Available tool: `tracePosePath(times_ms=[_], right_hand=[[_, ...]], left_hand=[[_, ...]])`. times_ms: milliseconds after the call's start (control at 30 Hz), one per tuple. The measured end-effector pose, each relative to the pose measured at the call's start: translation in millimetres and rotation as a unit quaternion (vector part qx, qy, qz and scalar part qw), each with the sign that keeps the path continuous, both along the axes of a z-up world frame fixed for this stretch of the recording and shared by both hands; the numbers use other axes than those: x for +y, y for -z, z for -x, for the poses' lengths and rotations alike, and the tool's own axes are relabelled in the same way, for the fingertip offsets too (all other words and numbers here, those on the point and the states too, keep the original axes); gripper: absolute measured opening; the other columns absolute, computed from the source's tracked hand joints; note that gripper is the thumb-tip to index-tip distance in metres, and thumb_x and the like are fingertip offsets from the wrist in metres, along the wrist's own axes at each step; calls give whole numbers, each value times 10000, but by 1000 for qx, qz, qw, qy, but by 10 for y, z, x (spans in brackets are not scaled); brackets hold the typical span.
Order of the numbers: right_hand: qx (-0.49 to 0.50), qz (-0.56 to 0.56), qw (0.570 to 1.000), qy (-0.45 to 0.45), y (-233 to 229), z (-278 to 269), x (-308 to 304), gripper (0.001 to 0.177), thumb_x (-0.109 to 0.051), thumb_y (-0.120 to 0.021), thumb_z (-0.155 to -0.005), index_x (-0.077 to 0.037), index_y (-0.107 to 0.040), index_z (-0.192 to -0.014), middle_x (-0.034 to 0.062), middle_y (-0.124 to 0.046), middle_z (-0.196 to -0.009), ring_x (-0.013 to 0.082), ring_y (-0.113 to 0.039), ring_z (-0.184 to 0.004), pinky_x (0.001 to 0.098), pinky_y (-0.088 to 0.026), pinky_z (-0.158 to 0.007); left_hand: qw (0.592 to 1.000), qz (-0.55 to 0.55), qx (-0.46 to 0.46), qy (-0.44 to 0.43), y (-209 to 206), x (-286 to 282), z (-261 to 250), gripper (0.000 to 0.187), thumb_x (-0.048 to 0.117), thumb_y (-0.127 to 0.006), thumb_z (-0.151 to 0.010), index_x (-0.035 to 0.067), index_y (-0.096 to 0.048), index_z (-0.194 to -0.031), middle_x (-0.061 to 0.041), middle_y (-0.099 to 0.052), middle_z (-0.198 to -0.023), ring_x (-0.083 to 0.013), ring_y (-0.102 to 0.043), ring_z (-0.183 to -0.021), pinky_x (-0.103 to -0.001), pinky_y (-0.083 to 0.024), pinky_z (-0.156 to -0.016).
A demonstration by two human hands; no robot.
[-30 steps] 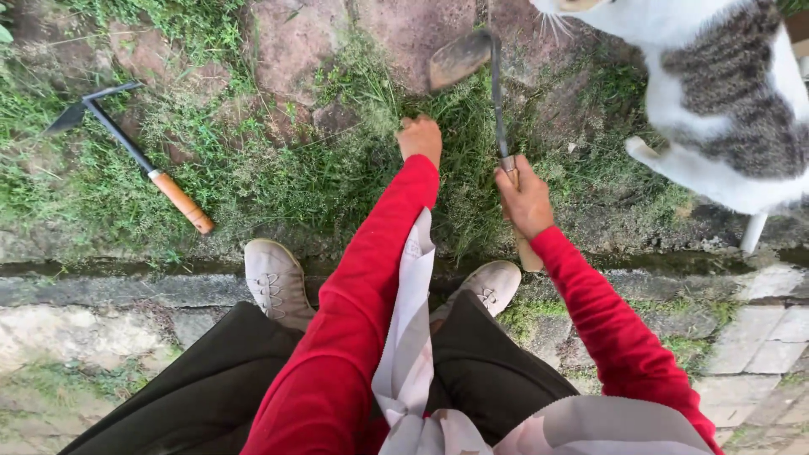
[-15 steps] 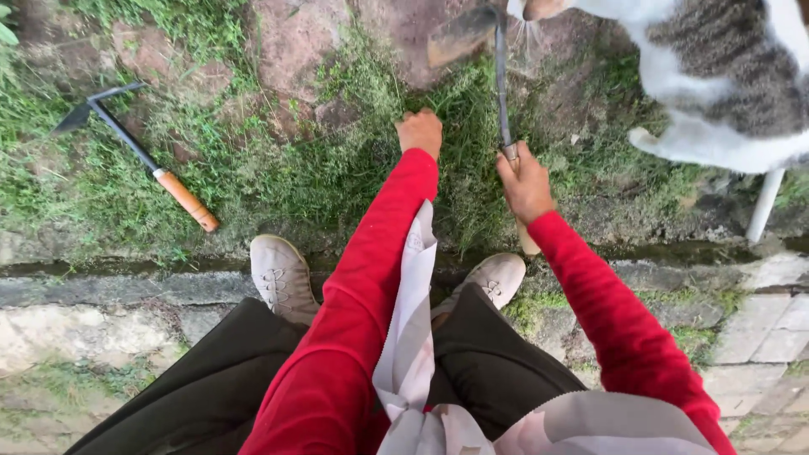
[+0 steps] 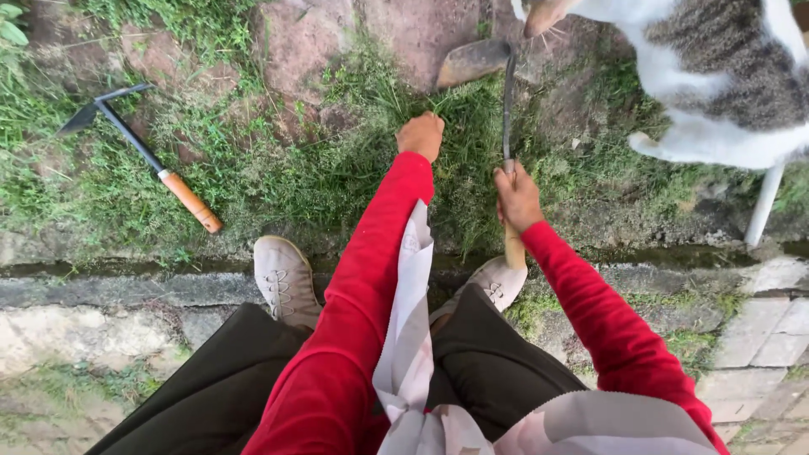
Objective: Weeding grass from between stone pavers using a hand hoe.
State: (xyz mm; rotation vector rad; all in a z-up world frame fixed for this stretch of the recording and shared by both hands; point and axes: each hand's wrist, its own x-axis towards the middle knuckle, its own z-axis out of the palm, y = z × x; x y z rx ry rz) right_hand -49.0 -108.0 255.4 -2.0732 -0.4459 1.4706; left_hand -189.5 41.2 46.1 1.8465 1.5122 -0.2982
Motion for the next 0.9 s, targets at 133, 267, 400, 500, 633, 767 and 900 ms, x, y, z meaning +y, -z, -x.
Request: tracePosePath(times_ms=[133, 267, 400, 500, 633, 767, 900], right_hand=[[28, 24, 998, 45, -140, 104, -149, 220, -327, -528, -1054, -111, -496, -1072, -21, -495, -575, 107, -472, -369, 292, -423, -321], [60, 28, 995, 76, -326, 23, -224, 211, -347, -527, -1053, -138, -514, -1079, -27, -494, -572, 96, -465, -370, 275, -422, -325], [-71, -13, 997, -14, -371, -213, -118, 246, -355, -558, -1083, -119, -526, -1021, 0, -524, -607, 123, -506, -430, 311, -438, -378], [-220, -51, 965, -131, -380, -323, -39, 275, -349, -585, -1106, -101, -538, -997, 42, -572, -650, 173, -563, -503, 354, -469, -451], [-306, -71, 931, -184, -565, -234, 214, 275, -346, -615, -1099, -88, -558, -1022, 119, -629, -685, 268, -624, -570, 436, -497, -538], [-272, -28, 949, -156, -241, -195, 125, 246, -336, -576, -1076, -94, -541, -1046, 119, -650, -699, 283, -655, -553, 457, -535, -532], [-248, -1, 950, -190, -385, -277, 261, 244, -346, -564, -1071, -103, -543, -1062, 138, -665, -716, 326, -676, -576, 489, -564, -565]], left_hand=[[991, 32, -99, -78, 130, -98, -26, 472, 430, -386, -1006, 69, -687, -1045, -218, -724, -1025, -454, -672, -973, -561, -517, -879], [987, 55, -128, -86, 539, -405, 29, 535, 431, -321, -1041, 61, -706, -1017, -240, -716, -1055, -464, -667, -1009, -564, -507, -931], [968, 48, -187, -157, 263, -472, 85, 543, 429, -325, -1025, 32, -694, -1017, -263, -699, -1039, -493, -639, -979, -575, -495, -894], [980, 34, -142, -134, 261, -517, 102, 519, 420, -329, -1033, 48, -690, -1000, -241, -717, -1010, -471, -668, -953, -562, -517, -886], [990, 39, -68, -121, -273, -376, 69, 448, 414, -373, -1015, 86, -678, -1037, -230, -728, -947, -456, -691, -909, -553, -535, -843], [994, 25, -66, -80, -290, -448, 102, 426, 410, -381, -1057, 89, -660, -1065, -225, -735, -939, -445, -709, -910, -564, -544, -877], [999, 41, 15, -13, -420, -646, 247, 340, 387, -464, -1002, 147, -704, -1018, -163, -761, -934, -385, -738, -891, -639, -472, -952]])
